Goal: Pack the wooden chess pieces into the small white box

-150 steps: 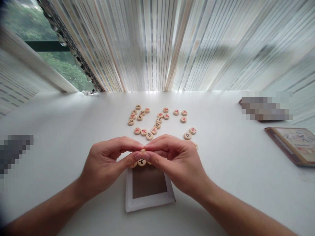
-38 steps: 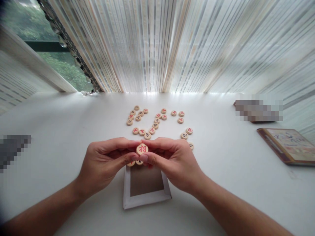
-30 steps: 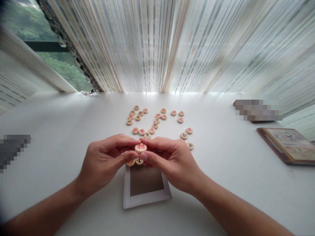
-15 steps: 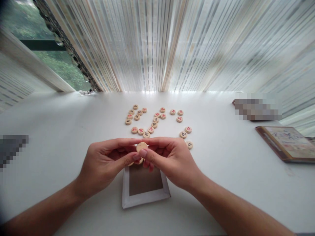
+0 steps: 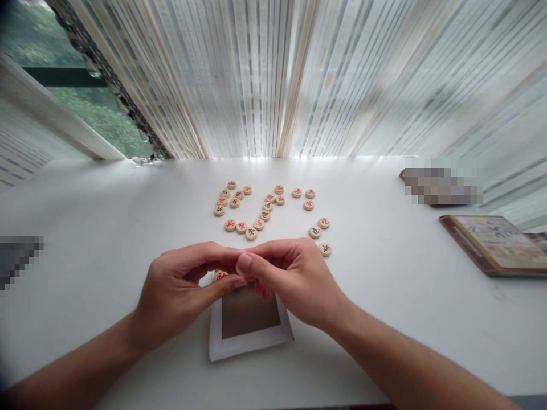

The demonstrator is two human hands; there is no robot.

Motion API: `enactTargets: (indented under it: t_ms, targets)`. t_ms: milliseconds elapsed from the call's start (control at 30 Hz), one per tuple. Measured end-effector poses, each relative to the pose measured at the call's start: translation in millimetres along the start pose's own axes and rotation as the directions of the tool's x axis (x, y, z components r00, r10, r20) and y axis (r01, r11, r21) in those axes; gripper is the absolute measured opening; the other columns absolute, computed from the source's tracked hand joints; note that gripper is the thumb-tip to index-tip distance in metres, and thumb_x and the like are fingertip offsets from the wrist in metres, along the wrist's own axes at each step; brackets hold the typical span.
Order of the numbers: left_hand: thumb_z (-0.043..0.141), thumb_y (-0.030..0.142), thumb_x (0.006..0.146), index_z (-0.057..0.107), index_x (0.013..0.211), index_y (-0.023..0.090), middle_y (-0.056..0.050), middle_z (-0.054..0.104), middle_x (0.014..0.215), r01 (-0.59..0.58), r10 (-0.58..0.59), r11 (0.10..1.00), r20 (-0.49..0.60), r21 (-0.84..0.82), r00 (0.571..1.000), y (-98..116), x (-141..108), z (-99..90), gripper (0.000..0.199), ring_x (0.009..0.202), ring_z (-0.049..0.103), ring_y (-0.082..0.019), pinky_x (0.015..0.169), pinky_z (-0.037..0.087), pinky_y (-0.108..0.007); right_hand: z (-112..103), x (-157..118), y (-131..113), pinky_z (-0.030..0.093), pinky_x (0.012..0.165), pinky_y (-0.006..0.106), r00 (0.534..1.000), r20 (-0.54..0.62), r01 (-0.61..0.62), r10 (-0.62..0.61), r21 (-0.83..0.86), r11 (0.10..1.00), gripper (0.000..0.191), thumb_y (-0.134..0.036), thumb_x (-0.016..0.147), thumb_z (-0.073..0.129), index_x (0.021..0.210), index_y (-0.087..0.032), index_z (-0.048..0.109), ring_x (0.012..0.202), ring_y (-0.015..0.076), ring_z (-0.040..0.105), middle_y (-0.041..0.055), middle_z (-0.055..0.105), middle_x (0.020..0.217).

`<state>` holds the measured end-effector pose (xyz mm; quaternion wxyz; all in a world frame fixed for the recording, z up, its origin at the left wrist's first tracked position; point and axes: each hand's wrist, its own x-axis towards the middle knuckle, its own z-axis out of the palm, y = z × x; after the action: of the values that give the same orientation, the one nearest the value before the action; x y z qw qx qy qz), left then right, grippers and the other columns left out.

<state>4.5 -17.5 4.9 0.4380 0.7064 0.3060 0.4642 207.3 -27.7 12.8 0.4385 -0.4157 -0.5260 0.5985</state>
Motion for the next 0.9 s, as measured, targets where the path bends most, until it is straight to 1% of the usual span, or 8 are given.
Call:
enactTargets:
  t_ms: [100,200,267,367,433,600,733,900]
  targets:
    - [0.087,0.011,0.087,0.085,0.111,0.016,-0.007,0.087,0.096,0.064,-0.067,0.993,-0.021,-0.097,0.998,-0.6,0.2,0.5,0.024,0.085,0.084,-0.019,0.083,0.07,-0.025,-1.7,0.8,1.0,0.05,0.055,0.026,0.999,0.037,0.022,-0.022,0.024,0.999,0.032,-0.048,0.089,0.085,0.084,-0.016,0.088,0.056,0.0133,0.058,0.0028,0.068,0.061]
    - [0.087,0.01,0.086,0.086,0.111,0.018,-0.005,0.088,0.096,0.111,-0.121,0.978,-0.047,-0.177,0.992,-0.8,0.8,0.5,0.026,0.084,0.085,-0.018,0.081,0.07,-0.022,-3.3,0.8,4.8,0.052,0.058,0.027,0.998,0.057,0.015,-0.021,0.107,0.994,0.032,-0.046,0.091,0.084,0.103,-0.017,0.089,0.06,0.0142,0.061,0.0042,0.072,0.069]
    - [0.087,0.009,0.085,0.087,0.11,0.019,-0.004,0.088,0.094,0.134,-0.149,0.967,-0.053,-0.217,0.987,0.2,1.5,0.4,0.027,0.083,0.085,-0.017,0.079,0.07,-0.019,-3.6,0.7,6.7,0.053,0.06,0.026,0.998,0.065,0.012,-0.021,0.135,0.991,0.031,-0.041,0.09,0.086,0.112,-0.019,0.088,0.062,0.0135,0.061,0.0037,0.073,0.071]
    - [0.088,0.005,0.082,0.088,0.108,0.022,-0.002,0.088,0.093,0.151,-0.171,0.959,-0.066,-0.239,0.983,3.2,2.6,0.7,0.031,0.082,0.086,-0.017,0.076,0.069,-0.015,-2.4,1.2,5.9,0.054,0.06,0.024,0.997,0.073,-0.008,-0.004,0.161,0.987,0.033,-0.031,0.082,0.094,0.112,-0.021,0.088,0.062,0.0121,0.061,0.0046,0.076,0.076]
    - [0.088,0.004,0.082,0.088,0.107,0.023,-0.001,0.088,0.093,0.142,-0.164,0.963,-0.081,-0.228,0.983,5.6,3.2,1.2,0.032,0.081,0.086,-0.016,0.075,0.068,-0.013,-1.0,1.7,3.5,0.054,0.058,0.022,0.997,0.067,-0.034,0.022,0.181,0.983,0.036,-0.026,0.075,0.098,0.11,-0.023,0.089,0.063,0.0117,0.062,0.0053,0.078,0.079]
    - [0.084,0.002,0.085,0.088,0.11,0.027,0.0,0.088,0.099,0.074,-0.083,0.991,-0.077,-0.111,0.994,7.3,4.0,0.5,0.035,0.084,0.086,-0.016,0.078,0.067,-0.011,1.0,1.6,-1.4,0.05,0.052,0.019,0.997,0.032,-0.068,0.064,0.19,0.979,0.039,-0.023,0.067,0.102,0.104,-0.022,0.09,0.06,0.011,0.059,0.0049,0.078,0.074]
    - [0.083,0.003,0.086,0.088,0.111,0.026,0.0,0.088,0.099,0.059,-0.063,0.997,-0.073,-0.055,0.995,3.1,3.1,-1.4,0.034,0.086,0.085,-0.015,0.078,0.066,-0.01,1.4,1.9,-1.1,0.048,0.052,0.017,0.998,-0.01,-0.059,0.061,0.163,0.985,0.039,-0.02,0.065,0.102,0.102,-0.023,0.091,0.06,0.0102,0.059,0.0037,0.078,0.073]
    - [0.084,0.004,0.086,0.088,0.111,0.028,0.002,0.088,0.102,0.078,-0.08,0.996,-0.04,-0.051,0.996,2.3,2.6,0.4,0.035,0.091,0.085,-0.014,0.082,0.066,-0.011,0.8,1.7,0.2,0.049,0.053,0.015,1.0,-0.024,-0.016,0.019,0.107,0.994,0.029,-0.019,0.07,0.099,0.097,-0.024,0.091,0.058,0.0088,0.06,0.0025,0.078,0.07]
